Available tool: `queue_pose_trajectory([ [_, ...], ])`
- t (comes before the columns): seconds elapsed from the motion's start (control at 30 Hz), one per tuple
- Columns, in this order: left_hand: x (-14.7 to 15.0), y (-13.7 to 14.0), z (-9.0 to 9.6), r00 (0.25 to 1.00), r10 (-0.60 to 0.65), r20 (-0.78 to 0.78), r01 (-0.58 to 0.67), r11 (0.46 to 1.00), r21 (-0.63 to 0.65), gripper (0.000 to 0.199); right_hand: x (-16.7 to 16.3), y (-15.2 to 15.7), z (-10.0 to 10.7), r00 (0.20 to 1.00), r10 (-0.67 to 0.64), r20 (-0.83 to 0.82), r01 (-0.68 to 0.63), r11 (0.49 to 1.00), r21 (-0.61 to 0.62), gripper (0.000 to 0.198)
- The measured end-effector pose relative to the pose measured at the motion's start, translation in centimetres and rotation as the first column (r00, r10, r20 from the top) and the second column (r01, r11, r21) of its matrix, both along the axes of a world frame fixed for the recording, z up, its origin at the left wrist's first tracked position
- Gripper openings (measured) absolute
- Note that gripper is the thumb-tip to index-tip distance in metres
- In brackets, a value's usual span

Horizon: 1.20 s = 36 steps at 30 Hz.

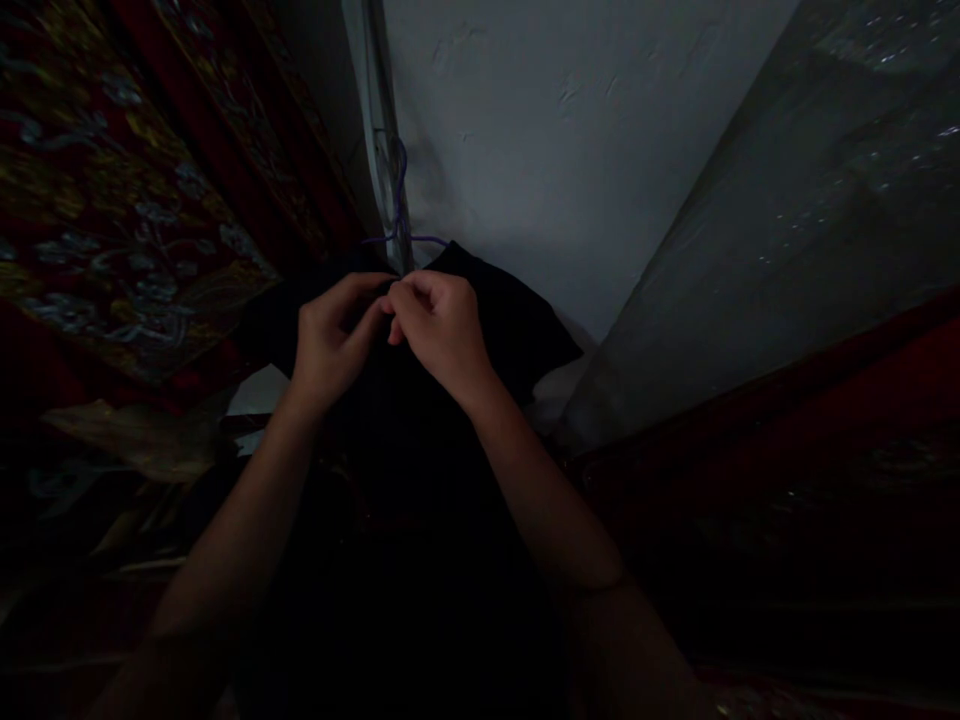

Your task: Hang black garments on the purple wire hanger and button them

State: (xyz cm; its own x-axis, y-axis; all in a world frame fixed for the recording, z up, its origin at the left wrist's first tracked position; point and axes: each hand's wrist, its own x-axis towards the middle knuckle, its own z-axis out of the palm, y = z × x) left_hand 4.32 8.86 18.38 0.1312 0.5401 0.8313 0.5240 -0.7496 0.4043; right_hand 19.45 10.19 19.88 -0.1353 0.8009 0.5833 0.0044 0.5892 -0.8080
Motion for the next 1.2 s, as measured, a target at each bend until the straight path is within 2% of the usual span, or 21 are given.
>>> queue_pose_trajectory([
  [0.1, -0.2, 0.4, 1.5, 0.993, 0.042, -0.106, -0.038, 0.999, 0.035, 0.01, -0.1, 0.1, -0.6, 0.998, -0.058, 0.011, 0.058, 0.998, 0.037, 0.025],
  [0.23, -0.5, -0.2, 0.8, 0.982, 0.089, -0.167, -0.079, 0.994, 0.07, 0.008, -0.5, 0.0, -2.4, 0.994, -0.109, 0.018, 0.108, 0.994, 0.019, 0.027],
  [0.33, -0.4, -0.3, 0.2, 0.981, 0.142, -0.132, -0.133, 0.988, 0.074, 0.008, -0.9, -0.1, -2.9, 0.996, -0.085, 0.033, 0.086, 0.996, -0.005, 0.028],
  [0.5, 0.4, 0.2, -0.4, 0.979, 0.203, -0.027, -0.2, 0.976, 0.091, 0.011, -1.2, 0.4, -2.5, 0.992, -0.112, 0.054, 0.112, 0.994, -0.014, 0.029],
  [0.63, 0.2, 0.1, -0.4, 0.984, 0.17, -0.049, -0.163, 0.978, 0.128, 0.014, -0.8, -0.4, -2.6, 0.995, -0.095, 0.007, 0.095, 0.994, -0.046, 0.028],
  [0.77, -0.5, -0.2, 0.4, 0.969, 0.086, -0.23, -0.056, 0.989, 0.135, 0.016, -0.2, -1.9, -2.2, 0.994, -0.097, -0.045, 0.096, 0.995, -0.033, 0.024],
  [0.83, -0.5, -0.2, 0.9, 0.951, 0.095, -0.295, -0.049, 0.986, 0.158, 0.015, -0.2, -1.9, -2.1, 0.992, -0.116, -0.044, 0.116, 0.993, -0.015, 0.027],
  [0.9, -0.1, -0.3, 1.3, 0.946, 0.136, -0.295, -0.068, 0.971, 0.229, 0.015, -0.5, -1.2, -2.5, 0.991, -0.135, -0.008, 0.135, 0.991, -0.02, 0.032],
  [0.97, 0.3, -0.3, 1.8, 0.96, 0.19, -0.206, -0.123, 0.947, 0.297, 0.016, -1.1, -0.1, -3.8, 0.988, -0.128, 0.091, 0.135, 0.987, -0.085, 0.033],
  [1.07, -0.8, -0.1, 3.0, 0.961, 0.267, 0.073, -0.276, 0.906, 0.322, 0.016, -1.5, 0.9, -6.9, 0.963, -0.057, 0.264, 0.136, 0.948, -0.289, 0.025],
  [1.13, -3.4, 0.4, 3.1, 0.903, 0.291, 0.316, -0.378, 0.887, 0.265, 0.016, -1.3, 0.6, -9.0, 0.964, -0.022, 0.265, 0.127, 0.914, -0.385, 0.022],
  [1.2, -7.0, 0.9, 2.1, 0.795, 0.279, 0.539, -0.4, 0.909, 0.119, 0.019, -0.9, -0.7, -10.6, 0.982, 0.004, 0.189, 0.077, 0.905, -0.418, 0.021],
])
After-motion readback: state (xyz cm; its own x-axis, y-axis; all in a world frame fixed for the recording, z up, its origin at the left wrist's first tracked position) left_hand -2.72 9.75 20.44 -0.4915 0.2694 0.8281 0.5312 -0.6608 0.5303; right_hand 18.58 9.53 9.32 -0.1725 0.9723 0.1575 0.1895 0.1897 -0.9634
